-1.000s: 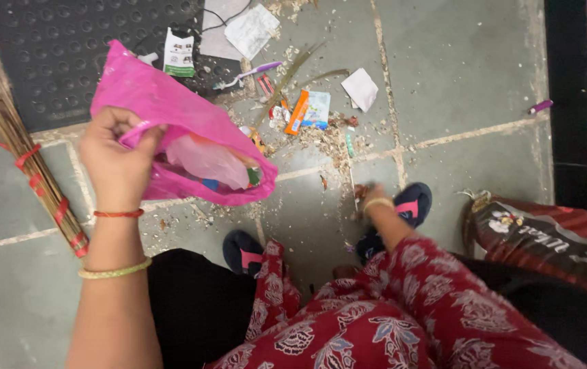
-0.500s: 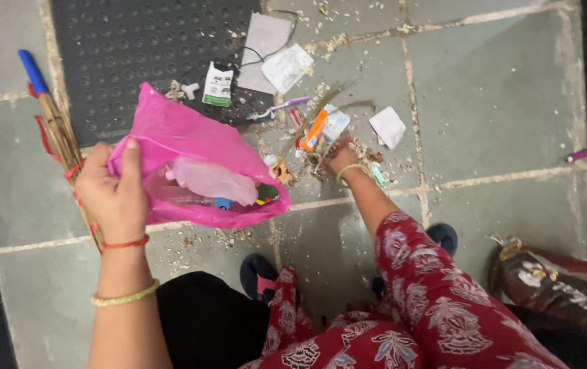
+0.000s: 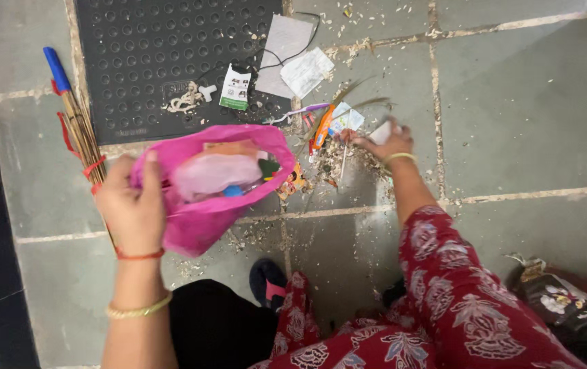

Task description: The person sits on a tiled floor and sorts various trash items, including papers, plastic bottles, and wrappers, into a pink plastic bag and a large woven sack. They fold papers and place them into the bag, then transfer other debris into the sack. Finally, they pick up a broom and sweep the remaining debris on the floor.

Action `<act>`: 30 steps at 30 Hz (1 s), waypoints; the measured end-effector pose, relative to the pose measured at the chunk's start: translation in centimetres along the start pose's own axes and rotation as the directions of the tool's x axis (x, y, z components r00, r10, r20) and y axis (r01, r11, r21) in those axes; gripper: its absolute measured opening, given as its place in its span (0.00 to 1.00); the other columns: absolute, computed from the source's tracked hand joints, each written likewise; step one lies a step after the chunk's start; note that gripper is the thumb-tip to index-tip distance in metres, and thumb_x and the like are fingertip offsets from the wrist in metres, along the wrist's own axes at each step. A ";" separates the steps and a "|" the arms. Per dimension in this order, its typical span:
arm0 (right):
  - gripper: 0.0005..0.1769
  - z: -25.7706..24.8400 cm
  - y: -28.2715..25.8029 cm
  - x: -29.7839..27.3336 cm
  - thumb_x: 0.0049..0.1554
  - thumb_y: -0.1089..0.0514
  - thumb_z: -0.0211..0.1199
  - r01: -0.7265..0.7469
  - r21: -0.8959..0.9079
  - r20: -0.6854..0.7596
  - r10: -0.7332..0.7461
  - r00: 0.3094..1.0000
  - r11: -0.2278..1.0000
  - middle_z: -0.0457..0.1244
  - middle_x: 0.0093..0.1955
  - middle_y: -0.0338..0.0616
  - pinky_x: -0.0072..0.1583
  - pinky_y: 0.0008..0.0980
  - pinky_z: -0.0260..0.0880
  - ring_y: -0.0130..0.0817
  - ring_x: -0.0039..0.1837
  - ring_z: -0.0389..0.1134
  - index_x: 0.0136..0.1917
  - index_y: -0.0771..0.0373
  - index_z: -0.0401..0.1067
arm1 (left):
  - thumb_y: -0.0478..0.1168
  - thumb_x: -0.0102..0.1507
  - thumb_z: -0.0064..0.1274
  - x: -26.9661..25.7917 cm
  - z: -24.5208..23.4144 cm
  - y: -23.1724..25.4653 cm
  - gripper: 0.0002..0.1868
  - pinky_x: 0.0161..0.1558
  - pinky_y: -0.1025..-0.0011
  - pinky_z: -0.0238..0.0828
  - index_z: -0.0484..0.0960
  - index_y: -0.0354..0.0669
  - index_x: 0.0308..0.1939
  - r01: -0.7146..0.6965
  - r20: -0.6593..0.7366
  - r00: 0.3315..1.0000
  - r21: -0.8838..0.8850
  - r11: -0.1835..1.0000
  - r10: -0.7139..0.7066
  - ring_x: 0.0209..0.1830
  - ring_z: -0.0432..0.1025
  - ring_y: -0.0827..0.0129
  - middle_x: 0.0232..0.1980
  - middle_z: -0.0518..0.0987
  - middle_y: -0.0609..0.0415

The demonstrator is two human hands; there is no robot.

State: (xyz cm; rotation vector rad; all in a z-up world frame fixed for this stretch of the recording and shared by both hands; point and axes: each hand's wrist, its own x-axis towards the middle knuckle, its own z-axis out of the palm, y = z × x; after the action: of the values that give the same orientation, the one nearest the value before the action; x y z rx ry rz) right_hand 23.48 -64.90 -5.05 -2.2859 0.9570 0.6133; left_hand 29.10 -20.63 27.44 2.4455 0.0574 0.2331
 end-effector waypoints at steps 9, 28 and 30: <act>0.81 2.2 -13.3 -6.4 0.30 0.21 0.76 0.137 -0.274 0.227 -0.075 0.971 0.952 0.20 0.86 0.48 0.70 0.84 0.39 0.68 0.82 0.19 0.84 0.33 0.30 | 0.42 0.65 0.60 -0.2 3.2 1.6 0.14 0.24 0.72 0.55 0.75 0.39 0.30 0.056 0.180 0.982 -0.014 0.998 -0.052 0.20 0.57 0.78 0.20 0.66 0.59; 0.08 6.6 -1.0 -3.1 0.54 0.65 0.68 0.412 -0.012 0.035 -0.411 0.911 0.911 0.68 0.60 0.47 0.62 0.35 0.72 0.40 0.57 0.72 0.48 0.56 0.78 | 0.39 0.74 0.60 1.4 1.3 -2.7 0.22 0.32 0.73 0.55 0.68 0.36 0.29 -0.057 -0.122 0.992 -0.109 0.992 0.044 0.29 0.55 0.77 0.28 0.64 0.60; 0.15 6.4 1.0 -1.8 0.46 0.67 0.73 0.387 0.188 -0.022 -0.390 0.921 0.903 0.69 0.56 0.44 0.60 0.32 0.71 0.35 0.55 0.72 0.48 0.57 0.79 | 0.39 0.74 0.58 1.7 0.9 -2.5 0.19 0.33 0.73 0.57 0.70 0.36 0.31 -0.069 -0.146 0.988 -0.101 0.992 0.053 0.30 0.57 0.77 0.28 0.66 0.59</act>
State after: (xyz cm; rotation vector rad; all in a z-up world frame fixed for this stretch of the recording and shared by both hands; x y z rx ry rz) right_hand 20.39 -60.36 -8.95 -2.2078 0.4997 0.3502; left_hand 30.96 -19.10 25.40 2.3238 0.0319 0.4286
